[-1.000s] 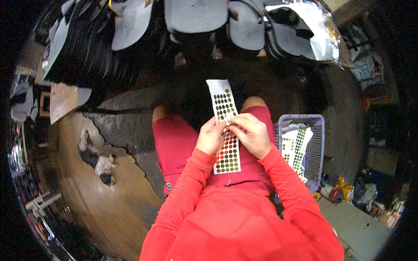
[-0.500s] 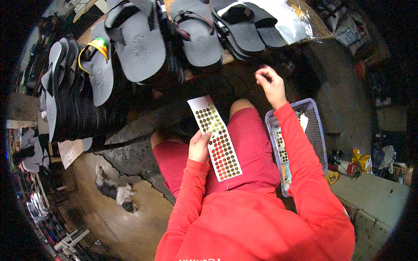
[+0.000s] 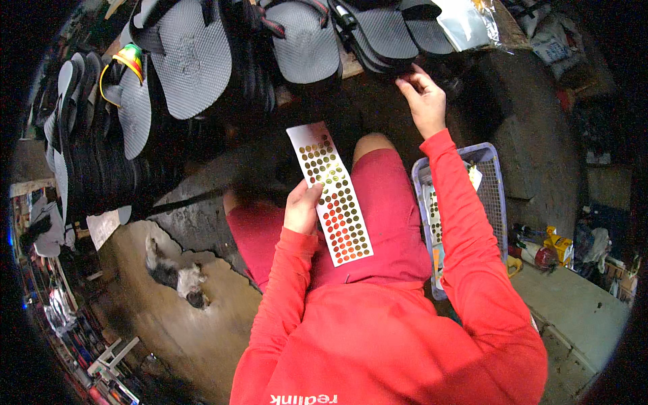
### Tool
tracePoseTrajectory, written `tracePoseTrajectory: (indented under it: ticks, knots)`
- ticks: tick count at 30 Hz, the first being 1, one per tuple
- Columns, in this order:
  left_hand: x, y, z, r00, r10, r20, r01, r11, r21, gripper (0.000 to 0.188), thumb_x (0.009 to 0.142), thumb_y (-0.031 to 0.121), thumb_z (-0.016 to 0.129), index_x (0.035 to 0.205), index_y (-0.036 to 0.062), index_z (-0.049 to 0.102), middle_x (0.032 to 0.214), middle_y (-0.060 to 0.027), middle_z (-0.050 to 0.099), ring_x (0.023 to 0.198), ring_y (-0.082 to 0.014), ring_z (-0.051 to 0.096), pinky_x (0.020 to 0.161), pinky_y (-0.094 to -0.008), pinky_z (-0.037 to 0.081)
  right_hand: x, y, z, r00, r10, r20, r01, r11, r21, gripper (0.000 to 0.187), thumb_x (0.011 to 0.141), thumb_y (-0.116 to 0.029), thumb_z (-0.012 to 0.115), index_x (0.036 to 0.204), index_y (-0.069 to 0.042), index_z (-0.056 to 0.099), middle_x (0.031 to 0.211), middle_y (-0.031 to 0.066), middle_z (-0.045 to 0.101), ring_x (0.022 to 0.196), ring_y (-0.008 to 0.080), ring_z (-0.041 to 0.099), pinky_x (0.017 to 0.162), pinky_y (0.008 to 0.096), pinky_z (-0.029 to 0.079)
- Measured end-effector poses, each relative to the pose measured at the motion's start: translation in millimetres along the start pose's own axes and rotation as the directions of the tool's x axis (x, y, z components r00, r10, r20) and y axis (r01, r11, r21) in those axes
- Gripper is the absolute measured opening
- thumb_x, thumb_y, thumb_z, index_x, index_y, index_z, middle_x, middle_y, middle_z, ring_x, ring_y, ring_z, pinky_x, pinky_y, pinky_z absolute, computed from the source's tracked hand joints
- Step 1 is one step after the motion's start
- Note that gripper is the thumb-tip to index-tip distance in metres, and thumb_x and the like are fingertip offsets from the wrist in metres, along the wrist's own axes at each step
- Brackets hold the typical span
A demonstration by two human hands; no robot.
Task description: The person picks up flip-flops from a table, then sits on the floor and applies small round stickers to the soles of several flip-flops one by one. The person handles multiple flip-flops and sticker sheets, placing stickers in a pattern on each sole.
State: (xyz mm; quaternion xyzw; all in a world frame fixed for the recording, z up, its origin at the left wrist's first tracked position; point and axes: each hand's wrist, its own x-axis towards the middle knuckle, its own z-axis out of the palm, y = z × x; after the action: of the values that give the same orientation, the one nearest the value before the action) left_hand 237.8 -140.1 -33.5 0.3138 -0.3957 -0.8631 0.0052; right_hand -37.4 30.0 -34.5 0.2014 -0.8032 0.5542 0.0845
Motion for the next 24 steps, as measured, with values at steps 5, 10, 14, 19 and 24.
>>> tracePoseTrajectory:
  ticks: [5, 10, 14, 19, 24]
  knots:
    - [1.1, 2.1, -1.4, 0.999, 0.022, 0.048, -0.025, 0.999, 0.047, 0.027, 0.093, 0.008, 0.044, 0.115, -0.0032, 0.055, 0.098, -0.0115, 0.067, 0.08, -0.0173, 0.067, 0.074, -0.0299, 0.055, -1.8, -13.9, 5.1, 0.992, -0.105, -0.067, 0.1, 0.992, -0.082, 0.023, 0.077, -0.017, 0.076, 0.083, 0.003, 0.068, 0.109, 0.0184, 0.067, 0.094, 0.0191, 0.065, 0.083, 0.029, 0.048]
    - [-2.2, 2.3, 0.7, 1.0, 0.007, 0.028, -0.007, 1.0, 0.007, 0.024, 0.094, 0.008, 0.045, 0.113, -0.001, 0.058, 0.095, -0.0067, 0.068, 0.077, -0.0123, 0.065, 0.071, -0.0256, 0.052, 2.2, -11.7, -6.1, 0.995, -0.103, 0.012, 0.103, 0.994, -0.025, 0.019, 0.079, -0.014, 0.075, 0.082, 0.004, 0.068, 0.105, 0.0135, 0.069, 0.086, 0.0143, 0.064, 0.077, 0.0266, 0.049]
    - [-3.1, 2.4, 2.7, 0.999, -0.001, 0.042, 0.003, 0.999, -0.041, 0.024, 0.095, 0.007, 0.045, 0.114, -0.0021, 0.057, 0.098, -0.0089, 0.068, 0.082, -0.0142, 0.066, 0.075, -0.027, 0.053, 2.7, 9.2, -6.0, 0.987, -0.161, -0.003, 0.161, 0.987, -0.006, 0.015, 0.082, -0.008, 0.074, 0.091, 0.004, 0.07, 0.11, 0.009, 0.066, 0.083, 0.0057, 0.058, 0.076, 0.0208, 0.047]
    - [-3.9, 5.6, 2.1, 0.997, -0.018, 0.075, 0.028, 0.992, -0.124, 0.025, 0.096, 0.008, 0.047, 0.117, -0.0026, 0.055, 0.102, -0.01, 0.067, 0.086, -0.0152, 0.066, 0.078, -0.0286, 0.054, -2.2, -16.0, 6.6, 0.981, 0.128, -0.149, -0.126, 0.992, 0.021, 0.029, 0.078, -0.01, 0.078, 0.085, -0.004, 0.051, 0.077, 0.0054, 0.064, 0.069, 0.0079, 0.059, 0.06, 0.0225, 0.048]
    - [-9.1, 6.3, 1.4, 0.989, 0.051, 0.139, -0.037, 0.994, -0.105, 0.03, 0.095, 0.009, 0.049, 0.122, -0.0034, 0.05, 0.108, -0.0116, 0.065, 0.093, -0.0187, 0.065, 0.085, -0.032, 0.052, -101.4, -98.4, 13.8, 0.888, -0.216, 0.407, 0.255, 0.966, -0.045, 0.01, 0.078, -0.002, 0.069, 0.088, -0.001, 0.067, 0.088, 0.0094, 0.067, 0.079, 0.0195, 0.065, 0.072, 0.0313, 0.053]
